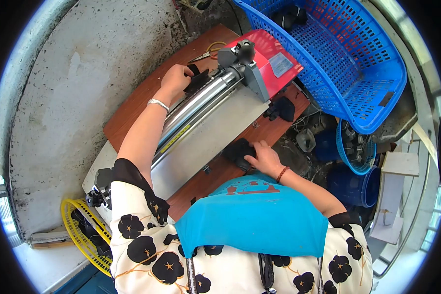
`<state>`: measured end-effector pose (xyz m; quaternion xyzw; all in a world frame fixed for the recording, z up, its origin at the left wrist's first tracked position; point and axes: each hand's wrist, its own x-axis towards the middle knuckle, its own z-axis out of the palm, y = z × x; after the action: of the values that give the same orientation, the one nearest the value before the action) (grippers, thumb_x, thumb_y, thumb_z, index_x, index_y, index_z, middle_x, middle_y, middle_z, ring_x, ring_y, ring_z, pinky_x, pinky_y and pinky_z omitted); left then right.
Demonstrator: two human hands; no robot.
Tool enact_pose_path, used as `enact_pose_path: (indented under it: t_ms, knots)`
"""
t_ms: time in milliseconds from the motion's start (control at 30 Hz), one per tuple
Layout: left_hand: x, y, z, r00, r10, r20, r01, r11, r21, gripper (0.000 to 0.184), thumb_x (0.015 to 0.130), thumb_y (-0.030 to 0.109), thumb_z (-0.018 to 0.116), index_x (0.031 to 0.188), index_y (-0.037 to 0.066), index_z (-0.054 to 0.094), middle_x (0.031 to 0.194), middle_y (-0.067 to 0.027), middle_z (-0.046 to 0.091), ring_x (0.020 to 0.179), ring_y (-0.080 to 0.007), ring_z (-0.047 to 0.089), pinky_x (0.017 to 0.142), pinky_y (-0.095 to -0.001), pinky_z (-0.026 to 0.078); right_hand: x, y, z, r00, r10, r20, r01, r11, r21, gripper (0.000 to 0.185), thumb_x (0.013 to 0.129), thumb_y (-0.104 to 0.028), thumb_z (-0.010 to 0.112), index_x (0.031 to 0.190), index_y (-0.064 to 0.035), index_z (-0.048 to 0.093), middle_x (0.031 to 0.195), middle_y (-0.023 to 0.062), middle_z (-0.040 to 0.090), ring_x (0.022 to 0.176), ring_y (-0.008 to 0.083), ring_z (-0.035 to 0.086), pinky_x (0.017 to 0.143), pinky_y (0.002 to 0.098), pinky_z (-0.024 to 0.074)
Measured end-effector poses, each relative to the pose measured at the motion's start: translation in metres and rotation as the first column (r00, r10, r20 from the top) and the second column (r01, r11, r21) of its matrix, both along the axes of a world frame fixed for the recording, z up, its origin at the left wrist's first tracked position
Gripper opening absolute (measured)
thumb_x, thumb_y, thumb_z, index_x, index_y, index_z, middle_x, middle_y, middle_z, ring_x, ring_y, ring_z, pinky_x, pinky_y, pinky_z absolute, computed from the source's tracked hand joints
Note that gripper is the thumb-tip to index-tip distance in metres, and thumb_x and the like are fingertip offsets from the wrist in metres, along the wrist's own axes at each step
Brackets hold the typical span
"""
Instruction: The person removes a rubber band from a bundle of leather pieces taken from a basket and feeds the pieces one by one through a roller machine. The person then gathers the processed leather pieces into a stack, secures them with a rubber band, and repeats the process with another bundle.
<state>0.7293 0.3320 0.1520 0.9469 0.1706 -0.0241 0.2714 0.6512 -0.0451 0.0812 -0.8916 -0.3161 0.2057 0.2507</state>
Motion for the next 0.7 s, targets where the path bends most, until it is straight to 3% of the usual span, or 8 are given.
enact_pose_path:
  t_ms: [200,300,333,367,400,467,600,700]
  knots:
    - [-0.009,0.011,0.015,0.983,-0.011,0.183,-0.048,0.947,0.318,0.029,0.081,0.004,0.059,0.107,0.011,0.069,0.109,-0.0084,0.067,0.097,-0.0260,0.065,0.080,-0.0396,0.053,0.000,0.002,-0.004,1.000,-0.002,0.023,0.003,0.998,-0.060,0.055,0.077,-0.028,0.075,0.123,-0.0052,0.054,0.112,0.0179,0.054,0.099,0.0382,0.060,0.085,0.0433,0.0508]
    - [-0.007,0.016,0.026,0.956,0.110,0.273,-0.155,0.977,0.149,0.031,0.083,0.002,0.057,0.111,0.012,0.067,0.108,-0.0089,0.066,0.096,-0.0226,0.065,0.073,-0.0358,0.055,0.001,0.002,-0.008,1.000,-0.014,0.020,0.015,0.999,-0.048,0.055,0.077,-0.028,0.075,0.123,-0.0054,0.054,0.112,0.0181,0.054,0.099,0.0382,0.060,0.085,0.0435,0.0507]
    - [-0.003,0.018,0.028,0.955,0.223,0.194,-0.189,0.966,-0.179,0.033,0.083,0.000,0.056,0.113,0.011,0.066,0.107,-0.0100,0.066,0.095,-0.0224,0.065,0.070,-0.0360,0.055,0.000,0.001,-0.009,1.000,-0.026,0.011,0.027,0.999,-0.041,0.055,0.077,-0.029,0.075,0.123,-0.0055,0.054,0.112,0.0181,0.054,0.100,0.0383,0.060,0.085,0.0435,0.0506]
    - [-0.001,0.019,0.030,0.949,0.302,0.085,-0.226,0.846,-0.484,0.036,0.083,-0.003,0.055,0.116,0.010,0.065,0.106,-0.0110,0.065,0.094,-0.0222,0.065,0.068,-0.0362,0.055,-0.001,0.000,-0.010,1.000,-0.022,0.017,0.023,0.999,-0.040,0.055,0.077,-0.029,0.075,0.123,-0.0055,0.054,0.112,0.0181,0.054,0.100,0.0383,0.060,0.085,0.0435,0.0506]
    - [0.000,0.018,0.030,0.947,0.308,0.094,-0.227,0.845,-0.483,0.036,0.083,-0.003,0.055,0.116,0.010,0.065,0.106,-0.0110,0.065,0.094,-0.0222,0.065,0.068,-0.0362,0.055,0.000,0.000,-0.009,1.000,-0.028,0.002,0.028,0.999,-0.040,0.055,0.077,-0.029,0.074,0.123,-0.0057,0.053,0.112,0.0182,0.054,0.100,0.0384,0.060,0.085,0.0435,0.0506]
    - [0.001,0.011,0.025,0.898,0.438,0.046,-0.229,0.555,-0.800,0.044,0.088,0.001,0.054,0.130,0.013,0.054,0.113,-0.0115,0.061,0.094,-0.0215,0.063,0.070,-0.0368,0.058,0.000,0.001,-0.010,0.999,-0.031,-0.009,0.031,0.999,-0.035,0.056,0.077,-0.029,0.074,0.123,-0.0058,0.053,0.113,0.0182,0.054,0.101,0.0384,0.060,0.085,0.0435,0.0505]
    - [0.015,0.026,-0.004,0.932,0.267,-0.244,-0.346,0.464,-0.816,0.039,0.088,0.003,0.059,0.126,0.009,0.053,0.118,-0.0134,0.057,0.094,-0.0222,0.061,0.071,-0.0366,0.057,0.003,0.000,-0.012,0.999,-0.021,-0.043,0.020,0.999,-0.025,0.057,0.078,-0.030,0.073,0.125,-0.0064,0.051,0.114,0.0188,0.055,0.102,0.0388,0.060,0.086,0.0440,0.0501]
    - [0.019,0.024,-0.028,0.928,0.168,-0.332,-0.352,0.686,-0.637,0.010,0.093,0.017,0.059,0.103,0.013,0.060,0.098,-0.0020,0.061,0.090,-0.0157,0.057,0.070,-0.0340,0.049,0.003,0.000,-0.012,0.998,-0.018,-0.053,0.016,0.999,-0.034,0.057,0.078,-0.031,0.073,0.125,-0.0068,0.051,0.115,0.0187,0.056,0.103,0.0388,0.059,0.088,0.0438,0.0498]
